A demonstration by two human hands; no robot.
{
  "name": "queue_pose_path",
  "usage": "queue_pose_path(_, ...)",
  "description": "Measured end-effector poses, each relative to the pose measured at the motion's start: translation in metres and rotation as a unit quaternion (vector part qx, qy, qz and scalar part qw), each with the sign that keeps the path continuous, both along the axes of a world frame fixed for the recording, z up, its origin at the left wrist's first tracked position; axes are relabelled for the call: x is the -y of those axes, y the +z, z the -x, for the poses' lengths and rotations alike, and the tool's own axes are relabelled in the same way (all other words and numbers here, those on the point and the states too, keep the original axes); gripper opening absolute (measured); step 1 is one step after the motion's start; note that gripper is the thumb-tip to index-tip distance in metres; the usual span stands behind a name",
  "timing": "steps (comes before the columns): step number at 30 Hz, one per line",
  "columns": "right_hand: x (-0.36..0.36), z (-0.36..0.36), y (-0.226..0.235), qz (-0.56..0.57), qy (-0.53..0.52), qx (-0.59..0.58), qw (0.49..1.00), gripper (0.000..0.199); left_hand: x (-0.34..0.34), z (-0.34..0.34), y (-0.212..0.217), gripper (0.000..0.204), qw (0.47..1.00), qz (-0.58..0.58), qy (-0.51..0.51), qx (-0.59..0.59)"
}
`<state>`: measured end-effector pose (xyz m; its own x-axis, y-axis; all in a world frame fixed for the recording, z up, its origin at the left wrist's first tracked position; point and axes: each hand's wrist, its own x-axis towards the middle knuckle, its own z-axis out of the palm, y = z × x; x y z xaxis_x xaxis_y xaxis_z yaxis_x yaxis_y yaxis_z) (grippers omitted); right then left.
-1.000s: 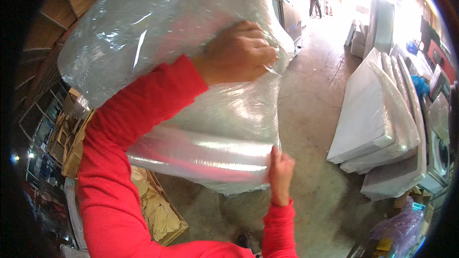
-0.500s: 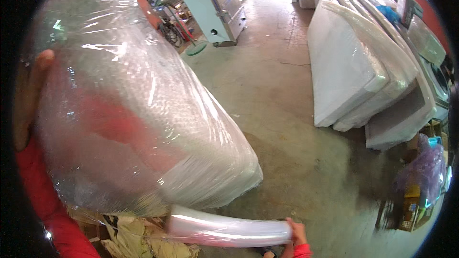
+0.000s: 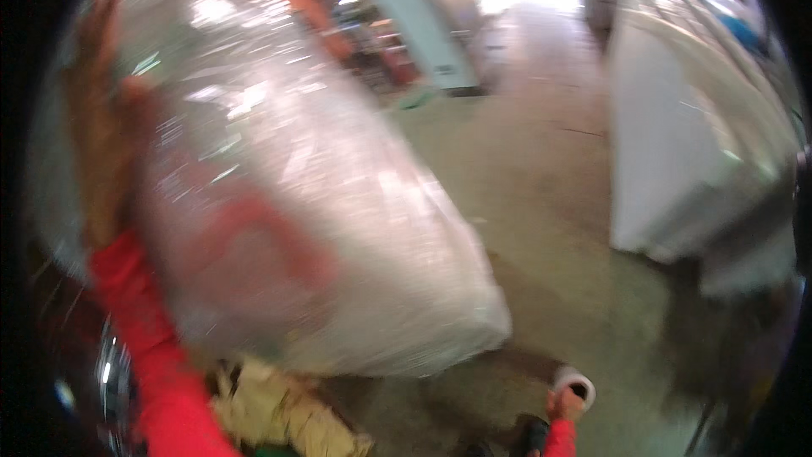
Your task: The person wraps a large rectangular object with bubble wrap and clear plastic film, then writes identifying text on the wrapped surface with a marker. The object is rotated and adjusted during wrapping to cover all sides.
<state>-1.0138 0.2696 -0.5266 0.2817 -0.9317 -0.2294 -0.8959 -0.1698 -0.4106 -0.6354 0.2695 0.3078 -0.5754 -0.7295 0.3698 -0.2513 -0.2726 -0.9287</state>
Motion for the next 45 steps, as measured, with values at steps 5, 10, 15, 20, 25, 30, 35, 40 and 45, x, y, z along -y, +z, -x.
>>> queue_pose_path(5, -0.002, 0.029, 0.032, 0.160, 0.045, 0.060, 0.984, 0.047, -0.017, 0.059, -0.138, 0.071, 0.967, -0.061, -0.115, -0.221)
queue_pose_path(10, 0.006, 0.009, 0.068, 0.122, 0.101, 0.030, 0.987, 0.047, -0.102, 0.097, -0.096, 0.070, 0.951, -0.021, -0.095, -0.293)
queue_pose_path(15, 0.011, 0.000, 0.079, 0.090, 0.118, 0.009, 0.989, 0.048, -0.157, 0.006, -0.008, 0.069, 0.924, 0.250, 0.049, -0.283)
queue_pose_path(20, 0.026, -0.006, 0.085, 0.028, 0.109, -0.012, 0.994, 0.049, -0.169, -0.084, -0.044, 0.071, 0.934, 0.263, 0.103, -0.219)
queue_pose_path(25, 0.056, 0.021, 0.082, -0.042, 0.097, -0.037, 0.994, 0.049, -0.197, -0.081, -0.075, 0.072, 0.916, 0.294, 0.188, -0.196)
queue_pose_path(30, 0.099, 0.090, 0.067, -0.118, 0.074, -0.067, 0.988, 0.050, -0.184, -0.058, -0.110, 0.074, 0.860, 0.385, 0.068, -0.328)
queue_pose_path(35, 0.132, 0.174, 0.050, -0.157, 0.035, -0.088, 0.983, 0.049, -0.122, -0.048, -0.091, 0.079, 0.914, 0.325, 0.041, -0.238)
queue_pose_path(40, 0.182, 0.192, 0.070, -0.133, 0.043, -0.130, 0.982, 0.051, -0.025, 0.038, -0.142, 0.095, 0.781, 0.358, -0.169, -0.484)
queue_pose_path(45, 0.271, 0.165, 0.118, -0.158, 0.100, -0.150, 0.971, 0.050, 0.103, 0.030, -0.254, 0.090, 0.558, 0.159, -0.057, -0.812)
